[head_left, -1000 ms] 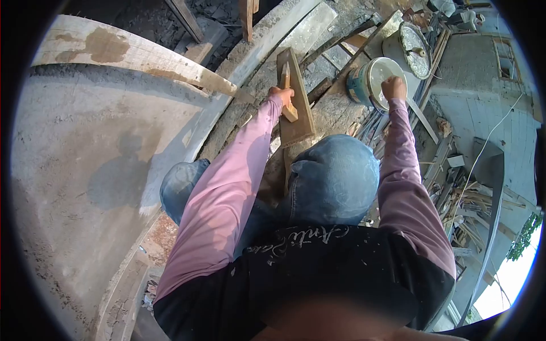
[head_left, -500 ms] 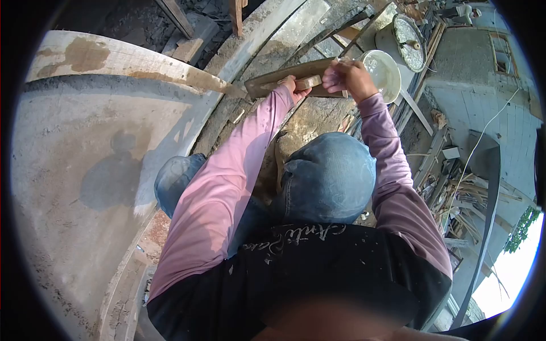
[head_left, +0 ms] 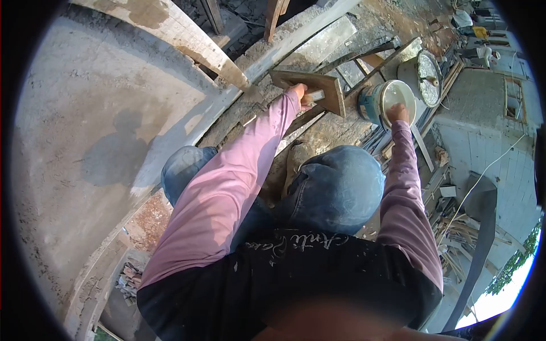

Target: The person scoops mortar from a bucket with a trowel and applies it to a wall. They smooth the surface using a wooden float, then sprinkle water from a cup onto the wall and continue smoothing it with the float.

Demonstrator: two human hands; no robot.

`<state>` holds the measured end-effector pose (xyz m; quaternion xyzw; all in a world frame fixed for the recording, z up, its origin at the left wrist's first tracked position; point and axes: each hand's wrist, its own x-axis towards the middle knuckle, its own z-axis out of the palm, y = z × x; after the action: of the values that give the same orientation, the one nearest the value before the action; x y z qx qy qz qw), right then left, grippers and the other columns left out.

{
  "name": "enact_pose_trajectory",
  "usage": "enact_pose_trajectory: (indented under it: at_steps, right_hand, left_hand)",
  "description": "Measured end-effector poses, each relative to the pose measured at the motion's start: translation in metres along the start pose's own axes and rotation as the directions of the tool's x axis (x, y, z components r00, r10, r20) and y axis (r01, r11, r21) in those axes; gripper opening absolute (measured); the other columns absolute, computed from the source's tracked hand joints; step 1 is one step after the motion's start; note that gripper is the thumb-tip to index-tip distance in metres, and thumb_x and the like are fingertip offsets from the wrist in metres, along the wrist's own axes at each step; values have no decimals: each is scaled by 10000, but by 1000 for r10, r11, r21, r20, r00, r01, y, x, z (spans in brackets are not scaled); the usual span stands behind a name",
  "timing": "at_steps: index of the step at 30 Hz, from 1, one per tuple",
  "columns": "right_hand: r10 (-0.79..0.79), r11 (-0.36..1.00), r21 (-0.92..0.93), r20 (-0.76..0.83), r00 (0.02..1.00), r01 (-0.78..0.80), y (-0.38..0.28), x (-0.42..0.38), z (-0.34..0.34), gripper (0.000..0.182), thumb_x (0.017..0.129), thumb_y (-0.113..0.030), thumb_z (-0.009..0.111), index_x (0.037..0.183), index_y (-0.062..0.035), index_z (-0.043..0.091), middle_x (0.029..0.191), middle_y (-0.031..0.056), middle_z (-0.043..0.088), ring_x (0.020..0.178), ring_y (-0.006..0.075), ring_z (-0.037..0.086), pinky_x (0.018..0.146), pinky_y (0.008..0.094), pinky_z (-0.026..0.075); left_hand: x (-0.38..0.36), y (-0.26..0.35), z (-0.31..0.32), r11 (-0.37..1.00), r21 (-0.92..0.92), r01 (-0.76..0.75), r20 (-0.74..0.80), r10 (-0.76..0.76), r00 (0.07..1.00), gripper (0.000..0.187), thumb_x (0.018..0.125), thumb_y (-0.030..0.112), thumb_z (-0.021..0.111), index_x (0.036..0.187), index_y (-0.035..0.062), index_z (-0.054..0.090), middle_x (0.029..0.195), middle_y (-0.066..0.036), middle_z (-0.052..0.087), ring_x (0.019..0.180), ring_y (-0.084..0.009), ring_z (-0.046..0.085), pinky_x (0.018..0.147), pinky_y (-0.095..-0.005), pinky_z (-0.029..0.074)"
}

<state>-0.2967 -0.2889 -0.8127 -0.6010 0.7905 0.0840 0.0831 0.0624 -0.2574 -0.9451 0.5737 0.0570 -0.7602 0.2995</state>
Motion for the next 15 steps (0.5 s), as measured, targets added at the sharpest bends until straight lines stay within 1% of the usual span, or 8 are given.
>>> enact_pose_trajectory:
  at_steps: [1,3,5,6,8,12,14,15]
  right_hand:
    - [-96,994,-69,-101,990,90,24,17,33,315,834,-277,614,892,16,716,897,227,723,869,374,715,765,460,565]
    - [17,889,454,95,995,-58,31,35,52,264,879,-262,604,768,-28,655,734,122,662,656,264,660,545,380,504]
    - [52,349,845,415,908,-406,43,34,24,287,933,-243,575,688,-94,561,608,7,510,484,135,493,385,281,349]
    - [-62,-99,808,578,814,-581,22,18,-4,313,965,-231,552,671,-137,497,564,-56,388,419,61,354,335,223,225]
    - [-229,-278,764,536,813,-582,-12,-8,-36,292,995,-211,518,717,-134,471,574,-84,305,432,50,246,350,218,183]
    - [-394,-315,728,484,781,-609,-108,-56,-51,163,999,-93,475,873,-31,559,639,-30,432,468,105,416,414,239,352]
    - [-207,-48,927,354,912,-371,-168,-92,-59,128,948,-54,538,1024,6,620,716,50,582,639,204,625,558,303,509]
    - [-192,324,946,35,981,30,-174,-95,-43,173,902,-43,576,1056,5,637,807,99,615,746,259,656,656,350,528]
  left_hand:
    - [-5,0,-1,998,-56,15,6,-14,1000,295,925,295,566,1123,76,560,998,-158,631,822,-311,661,698,-532,597]
    - [7,-7,3,979,-171,109,81,-96,992,345,981,416,480,1097,102,563,893,-128,632,715,-276,655,680,-535,597]
    - [15,-8,1,954,-252,163,265,-94,960,429,1005,489,399,1078,97,556,808,-76,617,626,-216,648,766,-616,562]
    - [-6,-7,5,940,-292,176,283,-91,955,463,1011,514,370,1072,95,557,767,-49,606,611,-201,645,827,-669,532]
    - [-29,0,14,932,-245,266,333,-177,926,524,1014,563,310,1101,105,548,724,-12,587,625,-199,654,953,-775,380]
    - [-43,-13,44,906,-257,336,288,-260,921,622,1012,583,247,1265,101,550,1058,-164,672,1215,-381,583,1091,-768,169]
    - [-11,-22,49,864,-379,332,378,-183,907,646,1010,587,230,1333,110,523,1189,-207,625,1279,-420,515,1100,-758,164]
    - [-8,-22,45,887,-342,312,398,-164,903,647,1011,586,230,1360,113,501,1209,-211,621,1300,-435,488,1090,-759,185]
